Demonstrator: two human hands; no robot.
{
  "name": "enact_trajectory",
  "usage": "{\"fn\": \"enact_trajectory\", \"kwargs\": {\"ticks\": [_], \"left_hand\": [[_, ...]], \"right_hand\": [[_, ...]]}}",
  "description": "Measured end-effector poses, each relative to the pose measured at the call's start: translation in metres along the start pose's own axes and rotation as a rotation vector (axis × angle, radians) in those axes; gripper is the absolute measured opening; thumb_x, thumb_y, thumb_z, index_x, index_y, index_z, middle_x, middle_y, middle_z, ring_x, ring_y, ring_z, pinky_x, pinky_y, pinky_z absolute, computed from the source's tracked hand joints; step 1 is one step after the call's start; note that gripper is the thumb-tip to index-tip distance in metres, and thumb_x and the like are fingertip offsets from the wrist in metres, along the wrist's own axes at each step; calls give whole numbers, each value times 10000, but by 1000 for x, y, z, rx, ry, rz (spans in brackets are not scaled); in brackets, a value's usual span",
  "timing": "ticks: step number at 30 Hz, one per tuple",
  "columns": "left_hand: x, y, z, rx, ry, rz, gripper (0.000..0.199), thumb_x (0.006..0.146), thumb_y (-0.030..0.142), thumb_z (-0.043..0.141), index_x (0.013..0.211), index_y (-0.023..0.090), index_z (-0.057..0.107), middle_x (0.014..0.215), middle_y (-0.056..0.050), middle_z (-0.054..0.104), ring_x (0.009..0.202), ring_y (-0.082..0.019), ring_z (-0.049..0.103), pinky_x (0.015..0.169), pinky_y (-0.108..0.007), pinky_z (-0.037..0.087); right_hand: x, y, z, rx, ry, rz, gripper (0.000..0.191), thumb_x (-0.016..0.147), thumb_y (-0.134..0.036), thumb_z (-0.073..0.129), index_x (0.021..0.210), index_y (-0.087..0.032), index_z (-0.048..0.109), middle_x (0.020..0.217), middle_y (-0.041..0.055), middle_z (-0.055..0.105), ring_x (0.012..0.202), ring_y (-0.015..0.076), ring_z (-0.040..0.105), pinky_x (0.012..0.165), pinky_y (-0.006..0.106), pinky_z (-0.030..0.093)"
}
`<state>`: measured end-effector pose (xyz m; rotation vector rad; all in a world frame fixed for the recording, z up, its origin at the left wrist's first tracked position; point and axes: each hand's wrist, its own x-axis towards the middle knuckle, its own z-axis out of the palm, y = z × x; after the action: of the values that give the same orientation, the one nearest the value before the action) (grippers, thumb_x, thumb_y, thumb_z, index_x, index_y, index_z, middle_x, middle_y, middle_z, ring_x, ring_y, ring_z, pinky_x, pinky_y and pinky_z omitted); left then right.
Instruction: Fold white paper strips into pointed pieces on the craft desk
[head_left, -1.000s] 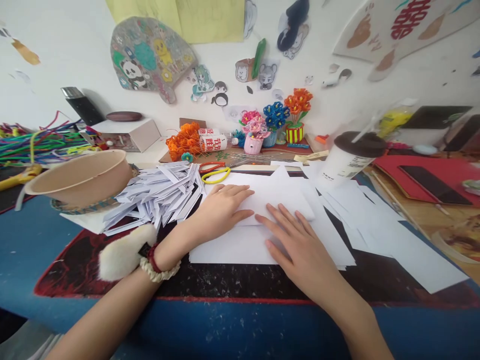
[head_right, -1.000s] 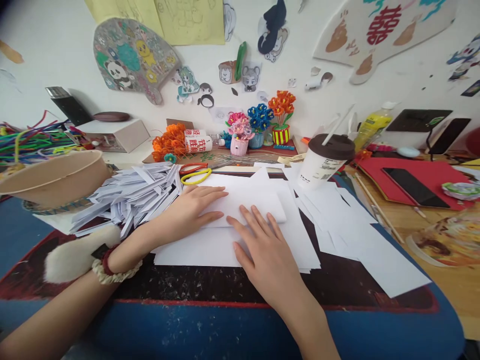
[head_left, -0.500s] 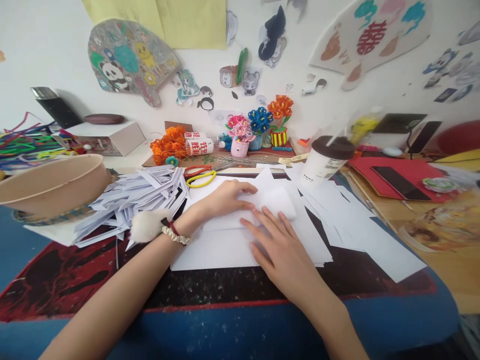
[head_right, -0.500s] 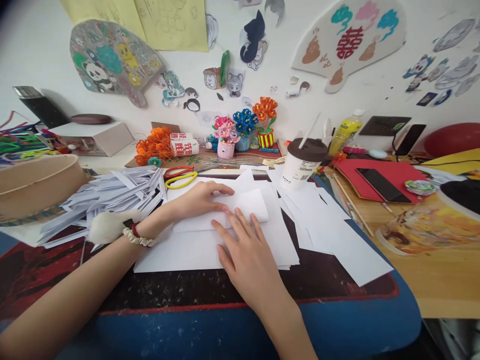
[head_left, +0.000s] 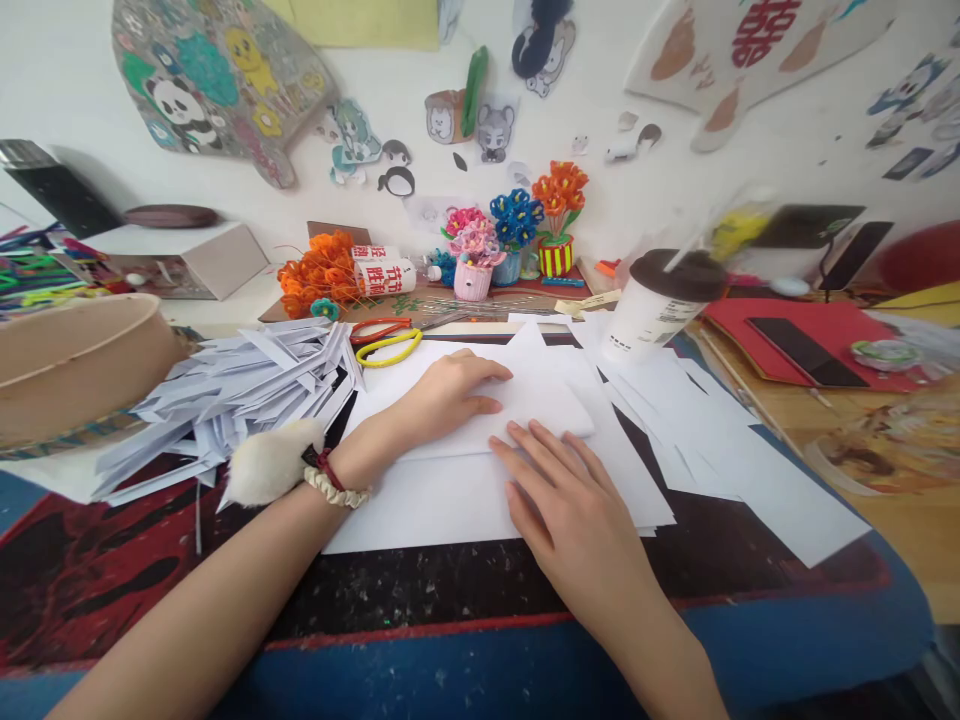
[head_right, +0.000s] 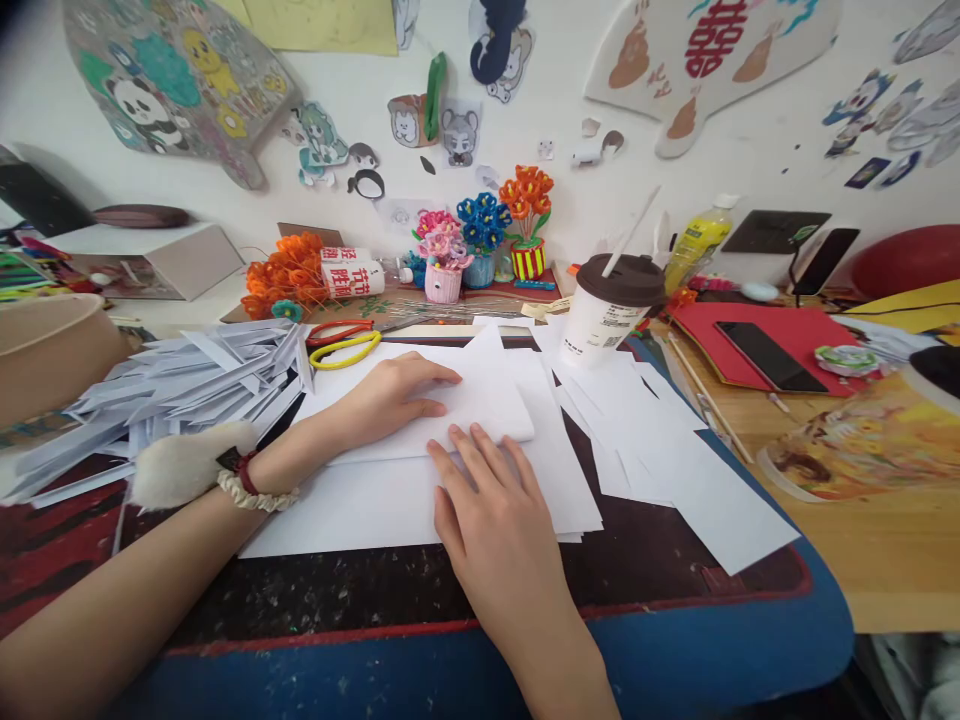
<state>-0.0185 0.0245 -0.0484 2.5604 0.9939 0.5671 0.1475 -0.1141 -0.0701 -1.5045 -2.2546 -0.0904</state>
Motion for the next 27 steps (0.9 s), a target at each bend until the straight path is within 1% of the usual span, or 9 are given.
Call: {"fn": "enact_trajectory", "kwargs": {"ticks": [3,9,16,22,24,27], "left_hand": [[-2,-1,2,-12,13,11,315,816,186,673,1129,191,643,1144,-56,690,1090,-227,592,965,-382,464],[-3,-1,3,-6,20,35,294,837,186,659,1130,167,647,1135,-66,695,1069,-220,598,958,-378,469],[-4,-3,5,-7,32,55,279,851,190,640,1130,191,648,1114,-58,699,1058,-215,602,943,-379,480],[-5,-3,5,-1,33,66,288,857,177,630,1145,166,646,1125,-73,694,1058,-210,600,946,-367,476],[-7,-2,4,3,18,66,307,866,204,623,1170,164,632,1144,-76,687,1064,-214,597,952,-373,470],[-10,-2,2,21,-17,82,389,863,295,636,1226,161,598,1189,-91,664,1088,-232,586,965,-391,452]], "right_hand": [[0,1,1,-21,-24,-13,406,988,-255,369,1364,-225,519,1436,14,497,1350,233,430,1133,516,341],[0,2,1,-29,-44,-24,414,990,-261,359,1375,-225,507,1449,6,477,1363,225,414,1139,511,336],[0,3,1,-36,-69,-30,429,991,-267,350,1398,-223,478,1479,-1,431,1388,213,374,1144,499,338],[0,3,1,-18,-62,-26,420,988,-270,363,1387,-236,488,1462,-8,452,1373,211,399,1141,507,336],[0,4,1,-10,-60,-21,418,987,-274,367,1384,-235,491,1457,-7,459,1368,213,406,1138,513,337],[0,4,2,4,-64,-16,415,989,-283,368,1381,-233,495,1455,-9,462,1370,211,404,1138,518,334]]}}
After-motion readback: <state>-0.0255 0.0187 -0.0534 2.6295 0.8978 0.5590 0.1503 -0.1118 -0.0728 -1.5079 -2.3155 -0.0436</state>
